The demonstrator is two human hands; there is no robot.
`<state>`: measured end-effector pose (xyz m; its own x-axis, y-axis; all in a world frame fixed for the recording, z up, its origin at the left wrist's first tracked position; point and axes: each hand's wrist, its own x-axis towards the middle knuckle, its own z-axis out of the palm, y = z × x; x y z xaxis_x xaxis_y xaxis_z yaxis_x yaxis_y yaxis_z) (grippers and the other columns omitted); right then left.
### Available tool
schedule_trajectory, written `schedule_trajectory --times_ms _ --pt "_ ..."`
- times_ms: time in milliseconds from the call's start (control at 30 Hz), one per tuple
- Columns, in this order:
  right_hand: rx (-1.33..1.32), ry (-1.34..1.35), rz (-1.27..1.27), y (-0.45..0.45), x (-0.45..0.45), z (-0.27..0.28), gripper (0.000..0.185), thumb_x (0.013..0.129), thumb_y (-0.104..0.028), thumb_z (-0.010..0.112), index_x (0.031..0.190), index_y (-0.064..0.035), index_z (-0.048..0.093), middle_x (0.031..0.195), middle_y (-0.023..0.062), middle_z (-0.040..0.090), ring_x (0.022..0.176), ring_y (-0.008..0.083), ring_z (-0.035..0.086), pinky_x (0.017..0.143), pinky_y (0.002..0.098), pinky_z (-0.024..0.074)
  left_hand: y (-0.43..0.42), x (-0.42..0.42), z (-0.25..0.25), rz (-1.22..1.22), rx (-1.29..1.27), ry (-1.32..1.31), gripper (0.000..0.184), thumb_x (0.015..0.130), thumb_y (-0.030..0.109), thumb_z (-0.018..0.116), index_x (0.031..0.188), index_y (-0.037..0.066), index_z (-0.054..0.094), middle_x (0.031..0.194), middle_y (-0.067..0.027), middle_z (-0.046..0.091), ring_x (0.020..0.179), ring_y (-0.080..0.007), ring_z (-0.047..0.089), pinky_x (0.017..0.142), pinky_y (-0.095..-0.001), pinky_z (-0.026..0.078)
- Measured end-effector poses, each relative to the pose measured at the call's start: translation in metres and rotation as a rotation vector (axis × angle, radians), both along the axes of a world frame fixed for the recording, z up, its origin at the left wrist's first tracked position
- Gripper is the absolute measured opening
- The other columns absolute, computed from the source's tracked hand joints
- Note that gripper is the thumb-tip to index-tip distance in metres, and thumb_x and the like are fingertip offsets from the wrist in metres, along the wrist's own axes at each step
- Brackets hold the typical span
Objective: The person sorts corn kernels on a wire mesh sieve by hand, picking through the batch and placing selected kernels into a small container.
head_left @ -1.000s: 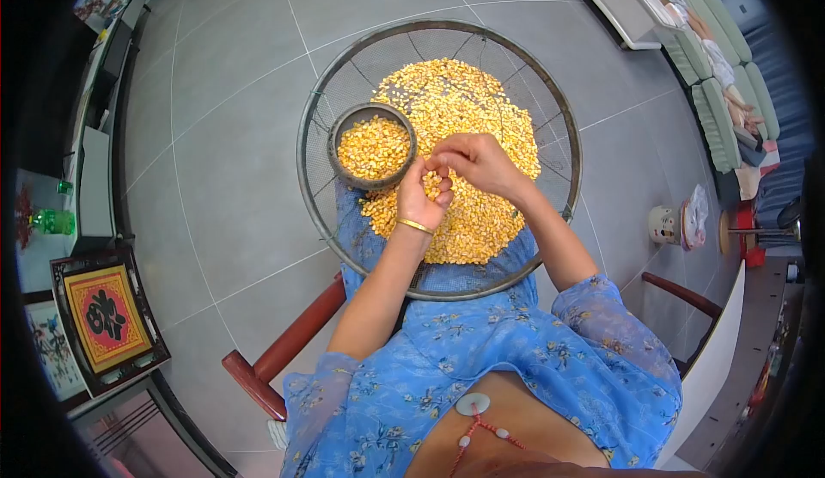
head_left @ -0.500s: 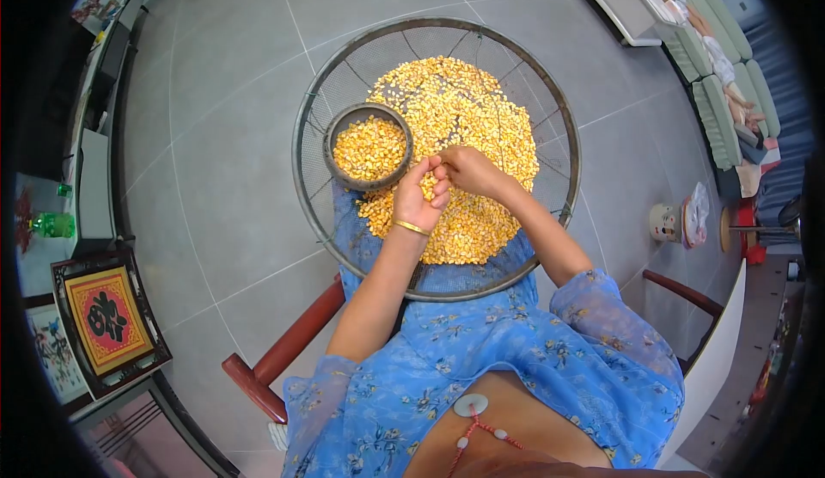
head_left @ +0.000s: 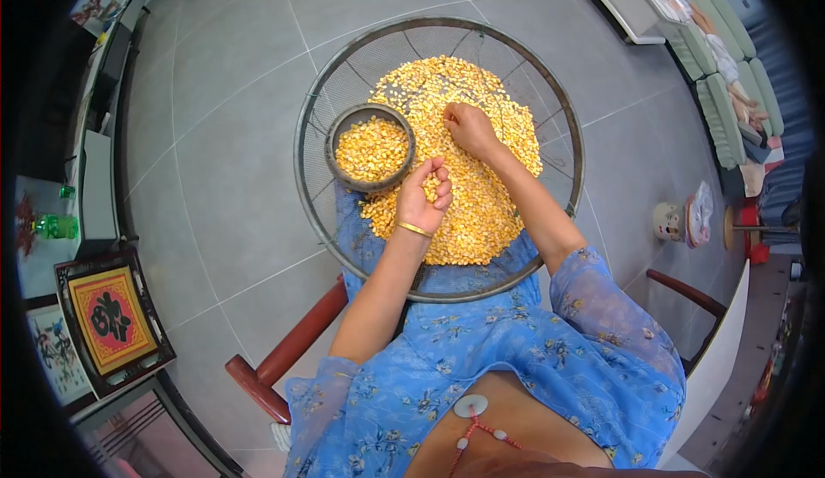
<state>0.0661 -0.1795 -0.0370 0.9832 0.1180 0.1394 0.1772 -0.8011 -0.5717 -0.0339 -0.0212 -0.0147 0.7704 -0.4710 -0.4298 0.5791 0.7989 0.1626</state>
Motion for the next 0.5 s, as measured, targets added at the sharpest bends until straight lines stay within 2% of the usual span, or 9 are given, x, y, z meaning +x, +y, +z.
schedule_trajectory --times_ms 133,200,233,300,333,367,433,500 --pt "0.025 0.089 -0.013 0.001 -0.015 0.024 0.009 0.076 -0.011 0.059 0.08 -0.0031 0.062 0.075 0.0155 0.062 0.072 0.0294 0.061 0.066 0.0387 0.0475 0.0 0.001 -0.003 0.007 0.02 0.011 0.019 0.093 0.022 0.046 0.097 0.004 0.052 0.074 -0.0046 0.05 0.054 -0.0129 0.042 0.039 -0.0218 0.031" --pt "0.231 0.066 -0.012 0.005 -0.033 0.046 0.01 0.076 -0.01 0.061 0.082 -0.0022 0.064 0.074 0.0129 0.062 0.069 0.0228 0.061 0.062 0.0332 0.0477 0.0 0.0 -0.007 0.018 0.006 0.017 0.02 0.092 0.023 0.047 0.098 0.004 0.052 0.075 -0.0052 0.05 0.055 -0.0136 0.043 0.04 -0.0218 0.031" --pt "0.231 0.069 -0.012 0.009 -0.045 0.058 0.01 0.076 -0.01 0.061 0.082 -0.0022 0.064 0.074 0.0129 0.062 0.069 0.0228 0.061 0.062 0.0332 0.0477 0.0 0.0 -0.006 0.019 0.006 0.02 0.02 0.092 0.023 0.047 0.098 0.004 0.052 0.075 -0.0052 0.05 0.055 -0.0136 0.043 0.04 -0.0218 0.031" --pt "0.436 0.047 0.132 0.016 -0.068 0.082 0.012 0.078 -0.01 0.065 0.086 -0.0017 0.067 0.072 0.006 0.063 0.066 0.012 0.059 0.059 0.0262 0.046 0.0 0.001 0.001 0.026 0.041 0.083 0.018 0.093 0.023 0.046 0.096 0.006 0.051 0.076 -0.0056 0.05 0.057 -0.0137 0.042 0.042 -0.022 0.032" --pt "0.452 0.071 0.323 0.014 -0.073 0.095 0.012 0.079 -0.008 0.064 0.088 -0.0012 0.068 0.074 0.0063 0.064 0.066 0.0119 0.059 0.059 0.0256 0.0467 0.0 0.001 0.003 0.023 0.041 0.082 0.018 0.093 0.023 0.046 0.096 0.006 0.051 0.076 -0.0056 0.05 0.057 -0.0137 0.042 0.042 -0.022 0.032" --pt "0.451 0.07 0.321 0.014 -0.072 0.094 0.012 0.079 -0.008 0.064 0.088 -0.0012 0.068 0.074 0.0063 0.064 0.066 0.0119 0.059 0.059 0.0256 0.0467 -0.001 0.001 0.005 0.025 0.042 0.097 0.018 0.093 0.023 0.046 0.097 0.006 0.051 0.076 -0.0057 0.05 0.058 -0.0137 0.042 0.043 -0.0222 0.033" --pt "0.452 0.158 0.081 0.012 -0.064 0.086 0.012 0.078 -0.008 0.063 0.085 -0.0001 0.068 0.077 0.0103 0.066 0.069 0.0165 0.063 0.063 0.0287 0.0492 -0.001 0.0 0.004 0.025 0.045 0.113 0.019 0.093 0.024 0.046 0.097 0.006 0.05 0.076 -0.0058 0.05 0.058 -0.0138 0.042 0.043 -0.0223 0.033" --pt "0.453 0.131 0.032 0.006 -0.04 0.055 0.013 0.077 -0.008 0.063 0.086 -0.0003 0.068 0.078 0.0124 0.066 0.069 0.0193 0.064 0.064 0.0295 0.0493 0.0 0.0 -0.001 0.002 0.004 0.062 0.02 0.094 0.024 0.045 0.098 0.006 0.051 0.077 -0.006 0.05 0.057 -0.0139 0.042 0.042 -0.0221 0.032"
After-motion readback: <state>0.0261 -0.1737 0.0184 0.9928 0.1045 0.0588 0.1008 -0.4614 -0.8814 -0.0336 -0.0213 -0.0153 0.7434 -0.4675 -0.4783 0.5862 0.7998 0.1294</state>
